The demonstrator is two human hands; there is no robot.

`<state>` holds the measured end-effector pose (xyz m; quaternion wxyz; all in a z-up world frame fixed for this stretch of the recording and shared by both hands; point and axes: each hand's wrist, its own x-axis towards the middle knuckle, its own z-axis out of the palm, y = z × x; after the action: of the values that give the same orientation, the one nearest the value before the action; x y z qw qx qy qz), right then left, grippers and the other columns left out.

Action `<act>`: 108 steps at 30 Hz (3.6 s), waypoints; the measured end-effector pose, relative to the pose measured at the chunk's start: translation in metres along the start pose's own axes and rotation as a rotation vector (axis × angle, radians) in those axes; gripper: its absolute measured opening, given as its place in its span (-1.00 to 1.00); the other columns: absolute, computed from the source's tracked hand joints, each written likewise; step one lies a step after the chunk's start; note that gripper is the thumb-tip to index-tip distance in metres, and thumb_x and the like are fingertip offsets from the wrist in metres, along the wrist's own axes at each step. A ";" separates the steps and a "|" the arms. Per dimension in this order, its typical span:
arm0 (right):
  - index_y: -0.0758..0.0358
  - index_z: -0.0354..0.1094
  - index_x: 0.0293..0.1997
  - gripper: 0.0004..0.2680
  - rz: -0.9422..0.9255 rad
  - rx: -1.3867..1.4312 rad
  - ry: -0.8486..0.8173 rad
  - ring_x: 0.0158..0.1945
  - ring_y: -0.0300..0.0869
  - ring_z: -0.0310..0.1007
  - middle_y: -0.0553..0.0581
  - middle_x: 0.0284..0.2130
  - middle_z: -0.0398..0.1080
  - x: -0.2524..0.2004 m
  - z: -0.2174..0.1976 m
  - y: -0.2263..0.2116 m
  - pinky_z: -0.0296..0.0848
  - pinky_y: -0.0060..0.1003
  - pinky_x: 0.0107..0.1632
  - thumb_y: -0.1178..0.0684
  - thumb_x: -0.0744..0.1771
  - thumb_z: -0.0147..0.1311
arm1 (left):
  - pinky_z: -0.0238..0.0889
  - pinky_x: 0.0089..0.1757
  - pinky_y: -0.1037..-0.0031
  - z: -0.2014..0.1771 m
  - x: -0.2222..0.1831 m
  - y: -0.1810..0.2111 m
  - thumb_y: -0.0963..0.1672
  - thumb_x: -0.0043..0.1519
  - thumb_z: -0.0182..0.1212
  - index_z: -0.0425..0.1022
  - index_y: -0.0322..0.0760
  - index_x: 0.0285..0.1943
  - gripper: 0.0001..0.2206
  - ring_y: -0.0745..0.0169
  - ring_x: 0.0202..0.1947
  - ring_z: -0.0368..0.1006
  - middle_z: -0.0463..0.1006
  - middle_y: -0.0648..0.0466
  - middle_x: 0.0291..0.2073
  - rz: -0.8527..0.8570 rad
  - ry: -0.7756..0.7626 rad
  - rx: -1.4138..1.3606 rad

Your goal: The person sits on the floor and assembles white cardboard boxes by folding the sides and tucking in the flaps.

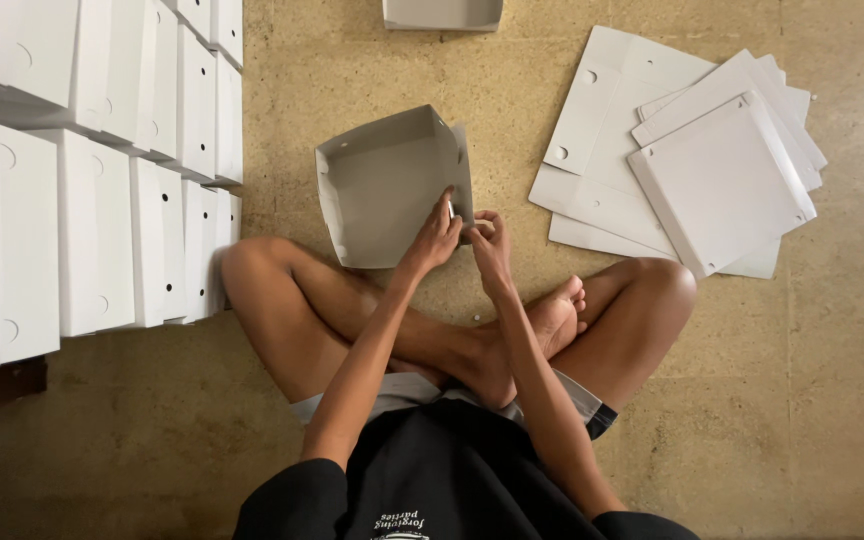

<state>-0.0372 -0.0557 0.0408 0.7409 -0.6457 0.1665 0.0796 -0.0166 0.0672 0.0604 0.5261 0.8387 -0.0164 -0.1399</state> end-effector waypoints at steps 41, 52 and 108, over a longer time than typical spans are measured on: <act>0.37 0.40 -0.27 -0.87 0.185 0.038 -0.122 -0.42 -0.22 0.51 0.09 -0.50 0.38 -0.018 -0.009 -0.009 0.61 -0.31 -0.28 0.16 0.24 0.27 | 0.49 -0.17 0.22 -0.017 -0.035 -0.007 -0.25 0.15 0.20 0.56 -0.39 -0.17 -0.88 -0.15 -0.20 0.57 0.60 -0.24 -0.31 -0.120 0.035 -0.200; 0.41 0.39 -0.27 -0.85 0.089 0.023 -0.150 -0.43 -0.17 0.54 0.06 -0.46 0.29 -0.013 -0.015 -0.002 0.62 -0.28 -0.27 0.15 0.26 0.28 | 0.46 -0.33 0.14 0.008 -0.035 -0.033 -0.21 0.27 0.04 0.42 -0.38 -0.24 -0.91 -0.22 -0.30 0.55 0.53 -0.20 -0.41 -0.002 0.021 0.073; 0.14 0.46 -0.36 -0.89 0.047 -0.108 0.084 -0.36 -0.35 0.42 -0.06 -0.49 0.40 0.079 0.023 -0.051 0.44 -0.51 -0.31 0.00 0.23 0.29 | 0.49 -0.26 0.37 -0.023 0.074 0.004 -0.24 0.16 0.23 0.60 -0.35 -0.18 -0.90 0.10 -0.32 0.59 0.62 -0.09 -0.40 0.063 0.219 -0.237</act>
<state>0.0571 -0.0484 0.0635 0.6954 -0.6833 0.2080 0.0787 0.0611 0.0729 0.0575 0.6241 0.7800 0.0315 -0.0319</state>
